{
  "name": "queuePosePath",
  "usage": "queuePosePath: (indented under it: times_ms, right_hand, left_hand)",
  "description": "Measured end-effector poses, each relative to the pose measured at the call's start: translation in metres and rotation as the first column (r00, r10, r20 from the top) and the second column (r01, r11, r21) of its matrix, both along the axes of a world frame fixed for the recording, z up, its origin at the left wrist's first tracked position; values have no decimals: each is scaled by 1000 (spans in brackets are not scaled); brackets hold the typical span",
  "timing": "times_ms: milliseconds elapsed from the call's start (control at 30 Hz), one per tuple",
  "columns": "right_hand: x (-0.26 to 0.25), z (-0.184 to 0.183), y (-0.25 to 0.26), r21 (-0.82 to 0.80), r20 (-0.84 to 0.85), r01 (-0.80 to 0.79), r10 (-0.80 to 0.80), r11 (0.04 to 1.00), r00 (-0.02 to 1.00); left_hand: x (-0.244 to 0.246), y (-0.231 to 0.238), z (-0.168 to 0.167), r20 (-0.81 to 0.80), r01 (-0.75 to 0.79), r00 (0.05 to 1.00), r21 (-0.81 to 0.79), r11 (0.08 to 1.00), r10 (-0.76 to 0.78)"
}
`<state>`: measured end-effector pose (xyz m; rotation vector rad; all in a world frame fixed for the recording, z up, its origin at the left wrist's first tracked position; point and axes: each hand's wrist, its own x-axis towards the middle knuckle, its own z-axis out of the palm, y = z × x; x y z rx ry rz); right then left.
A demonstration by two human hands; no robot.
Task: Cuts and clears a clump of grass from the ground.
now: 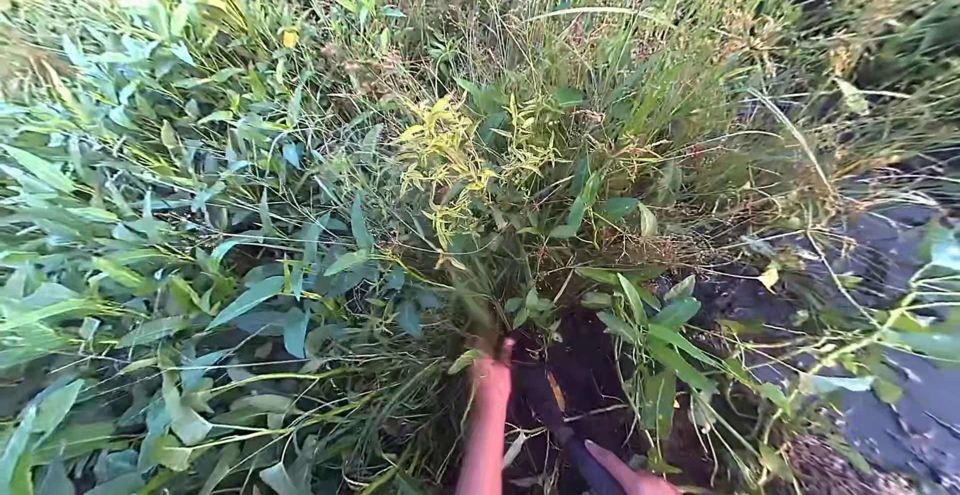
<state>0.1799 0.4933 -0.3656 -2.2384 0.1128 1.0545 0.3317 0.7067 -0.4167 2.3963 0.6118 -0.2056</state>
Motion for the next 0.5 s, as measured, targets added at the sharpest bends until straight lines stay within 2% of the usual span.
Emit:
queuePosePath:
  times_ms: [33,100,167,233,300,367,500]
  right_hand:
    - [3,-1,2,-4,4,11,-11,1000,1000]
    - [3,-1,3,-17,14,23,-23,1000,1000]
    - [0,3,0,-33,29,45,-44,998,999]
    - [-7,5,-9,-45,49,78,-75,996,996]
    - [-13,7,-18,-53,60,99,-96,994,994]
    - [-13,10,-24,-49,76,126,-122,991,990]
    - [-10,13,-28,-42,73,140,-136,989,988]
  left_hand:
    - [6,-10,-9,-51,101,994,137,985,-95]
    - [10,-27,-26,-83,192,981,367,910,-174]
    - [16,-30,-30,-81,239,971,416,877,-226]
    - [26,-25,-25,-69,289,956,359,887,-284]
    - [31,-17,-28,-17,258,965,273,927,-263]
    - [30,-11,-35,79,160,982,135,978,-172]
    - [21,-8,-28,30,2,1000,-130,992,2]
